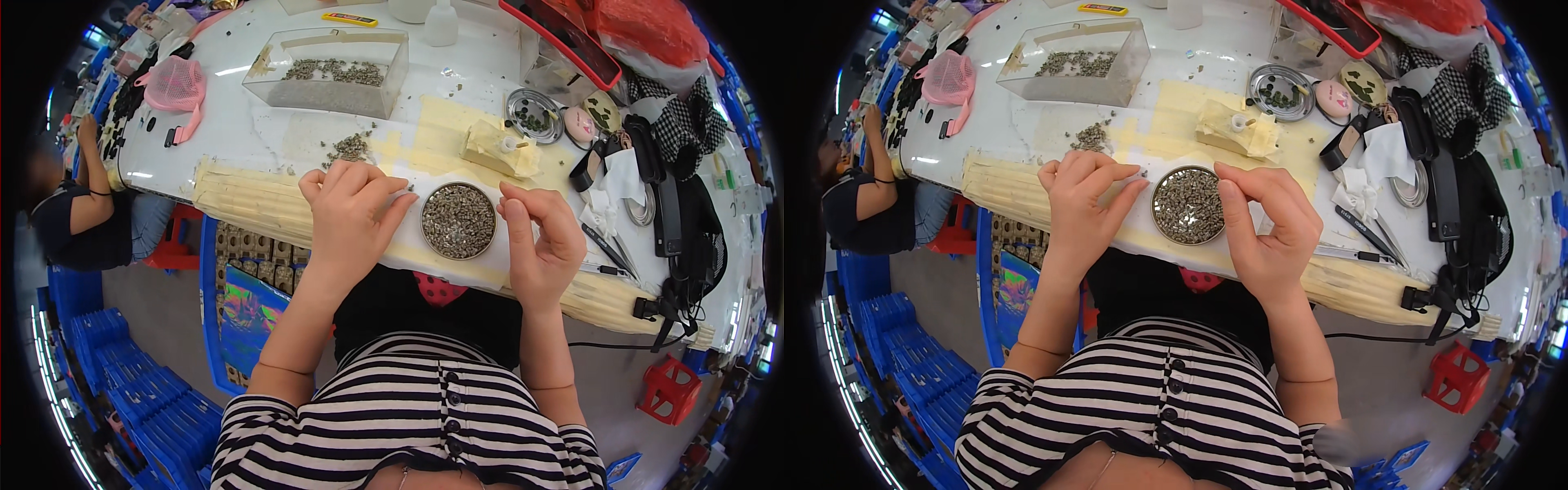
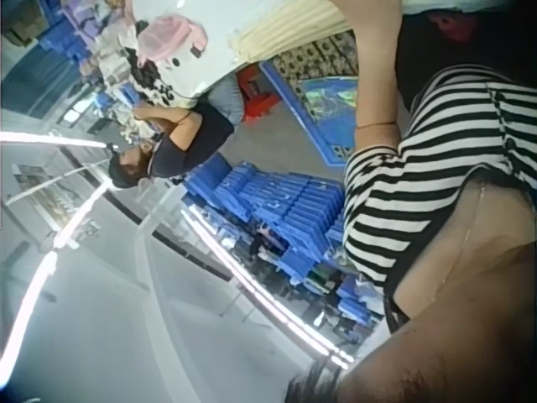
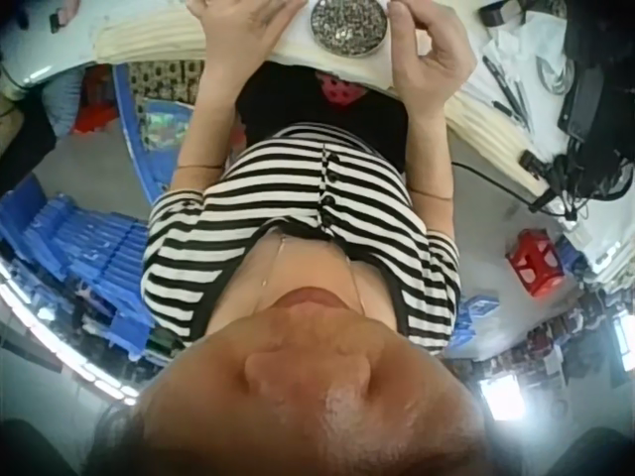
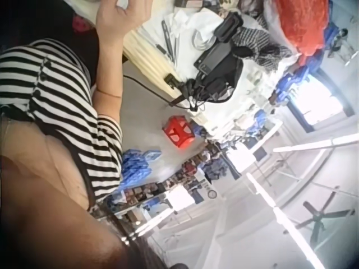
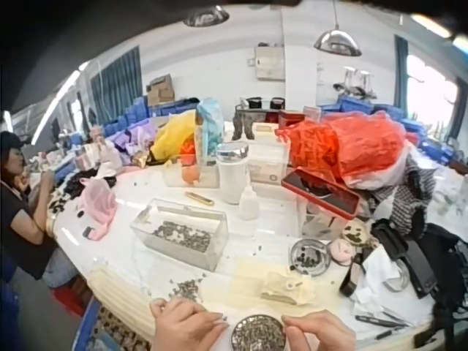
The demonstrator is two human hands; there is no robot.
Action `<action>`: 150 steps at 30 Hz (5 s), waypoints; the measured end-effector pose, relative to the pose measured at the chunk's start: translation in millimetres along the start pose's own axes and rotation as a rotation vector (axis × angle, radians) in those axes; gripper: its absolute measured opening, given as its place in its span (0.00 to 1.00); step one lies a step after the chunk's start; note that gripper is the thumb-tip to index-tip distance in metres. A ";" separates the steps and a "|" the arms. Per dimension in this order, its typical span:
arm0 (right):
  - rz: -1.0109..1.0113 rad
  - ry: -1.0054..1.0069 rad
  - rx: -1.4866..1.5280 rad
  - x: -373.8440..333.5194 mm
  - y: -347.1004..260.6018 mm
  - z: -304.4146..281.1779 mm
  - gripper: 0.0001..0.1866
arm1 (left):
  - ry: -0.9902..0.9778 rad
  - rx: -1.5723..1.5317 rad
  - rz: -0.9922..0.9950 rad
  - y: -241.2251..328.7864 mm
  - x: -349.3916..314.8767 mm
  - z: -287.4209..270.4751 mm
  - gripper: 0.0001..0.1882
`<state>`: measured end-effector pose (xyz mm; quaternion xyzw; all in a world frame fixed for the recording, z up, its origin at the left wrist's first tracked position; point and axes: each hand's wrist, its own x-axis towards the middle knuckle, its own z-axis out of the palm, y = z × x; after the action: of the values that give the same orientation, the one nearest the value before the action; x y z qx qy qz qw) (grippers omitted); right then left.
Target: Assembling small plastic and metal components onto a base at a factory workbench.
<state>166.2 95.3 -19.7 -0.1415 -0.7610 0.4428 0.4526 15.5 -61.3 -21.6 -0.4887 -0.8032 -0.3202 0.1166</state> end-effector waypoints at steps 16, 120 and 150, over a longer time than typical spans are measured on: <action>-0.117 -0.140 -0.136 3.7 -6.3 7.0 0.09 | 0.032 -0.314 -0.007 2.0 11.8 9.6 0.05; -0.174 -0.084 -0.102 2.5 0.3 2.8 0.08 | 0.107 -0.388 0.226 32.7 19.9 16.8 0.10; -0.319 -0.073 -0.136 1.7 -1.5 8.7 0.11 | -0.127 -1.079 -0.283 38.5 9.4 6.1 0.04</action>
<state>158.4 90.8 -19.3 -0.0328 -0.8179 0.3178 0.4786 44.7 -38.6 -6.2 -0.3848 -0.5886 -0.6682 -0.2429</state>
